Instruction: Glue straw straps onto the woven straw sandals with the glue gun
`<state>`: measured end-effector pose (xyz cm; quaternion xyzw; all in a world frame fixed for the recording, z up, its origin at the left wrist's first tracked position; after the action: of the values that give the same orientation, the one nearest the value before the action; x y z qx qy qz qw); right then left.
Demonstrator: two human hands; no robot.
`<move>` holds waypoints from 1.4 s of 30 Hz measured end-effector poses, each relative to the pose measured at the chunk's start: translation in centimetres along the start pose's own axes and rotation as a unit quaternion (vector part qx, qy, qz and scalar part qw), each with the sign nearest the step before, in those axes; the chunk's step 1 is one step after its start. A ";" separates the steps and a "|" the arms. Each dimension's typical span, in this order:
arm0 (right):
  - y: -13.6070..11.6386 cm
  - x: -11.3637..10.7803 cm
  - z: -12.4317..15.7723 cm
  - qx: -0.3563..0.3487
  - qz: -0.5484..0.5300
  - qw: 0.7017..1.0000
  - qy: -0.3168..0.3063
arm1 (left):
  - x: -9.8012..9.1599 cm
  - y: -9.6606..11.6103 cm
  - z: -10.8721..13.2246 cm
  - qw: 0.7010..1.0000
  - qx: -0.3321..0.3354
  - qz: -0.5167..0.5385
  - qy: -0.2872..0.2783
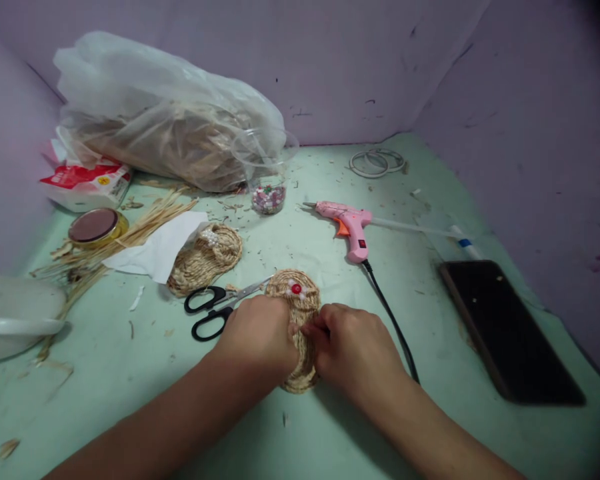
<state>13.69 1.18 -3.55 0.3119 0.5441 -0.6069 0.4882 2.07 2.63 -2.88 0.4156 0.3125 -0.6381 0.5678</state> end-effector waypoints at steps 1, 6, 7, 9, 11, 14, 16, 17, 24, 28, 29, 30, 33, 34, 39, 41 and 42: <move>-0.2 0.0 0.0 -0.004 0.004 1.000 -0.001 | 0.0 0.2 0.0 1.000 0.000 -0.002 0.001; -0.3 0.0 0.3 -0.010 -0.009 1.000 0.007 | -0.3 0.2 0.4 0.999 -0.005 0.001 0.033; -0.1 0.0 0.5 -0.008 -0.025 1.000 0.011 | -0.3 -0.1 0.5 0.999 0.000 0.016 0.040; 0.4 -0.2 0.7 -0.007 -0.075 0.997 0.020 | -0.3 -0.7 0.9 0.996 0.017 0.068 0.048; 0.9 -0.3 0.9 -0.009 -0.137 0.990 0.020 | 0.0 -1.5 1.3 0.988 0.038 0.143 0.049; 1.7 0.0 1.1 0.003 -0.234 0.972 0.013 | 0.9 -2.5 1.6 0.960 0.037 0.276 0.036; 2.3 0.4 1.1 0.039 -0.348 0.936 0.016 | 1.7 -2.8 1.6 0.926 -0.002 0.378 0.018; 2.6 0.7 1.1 0.058 -0.414 0.908 0.017 | 2.1 -2.9 1.6 0.904 -0.027 0.427 0.014; 2.0 1.6 1.2 0.087 -0.664 0.742 0.006 | 3.0 -2.3 2.1 0.723 -0.035 0.686 0.069; 2.3 0.9 1.3 0.088 -0.725 0.682 0.033 | 3.0 -2.1 2.6 0.673 0.006 0.739 0.036; 2.5 0.8 1.3 0.089 -0.732 0.674 0.036 | 3.0 -2.0 2.7 0.669 0.014 0.743 0.019; 2.7 0.7 1.3 0.090 -0.736 0.670 0.038 | 3.0 -1.9 2.8 0.669 0.018 0.743 0.006; 2.9 0.6 1.2 0.079 -0.735 0.672 0.043 | 3.0 -1.7 2.9 0.695 0.016 0.719 0.015; 2.9 0.6 1.1 0.071 -0.730 0.678 0.047 | 3.0 -1.7 3.0 0.711 0.011 0.702 0.031; 3.6 0.6 0.9 0.043 -0.660 0.741 0.117 | 2.8 -3.3 2.9 0.765 -0.055 0.618 0.173; 4.4 -0.1 1.2 0.032 -0.618 0.767 0.169 | 2.2 -4.3 3.2 0.767 -0.073 0.589 0.245; 4.7 -0.6 1.4 0.022 -0.600 0.775 0.197 | 1.9 -4.7 3.5 0.768 -0.074 0.576 0.270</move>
<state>18.47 0.29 -4.38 0.0457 0.6913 -0.7142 -0.0996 -3.19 -0.54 -3.27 0.6298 0.2010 -0.0276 0.7498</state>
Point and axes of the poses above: each hand's wrist, its own z-axis away from the middle knuckle, its own x-axis out of the palm, y = z × x, the point moved 4 cm from there along -z, towards the middle knuckle, and after that the axes turned 5 degrees about -z, right-handed, at the moved point
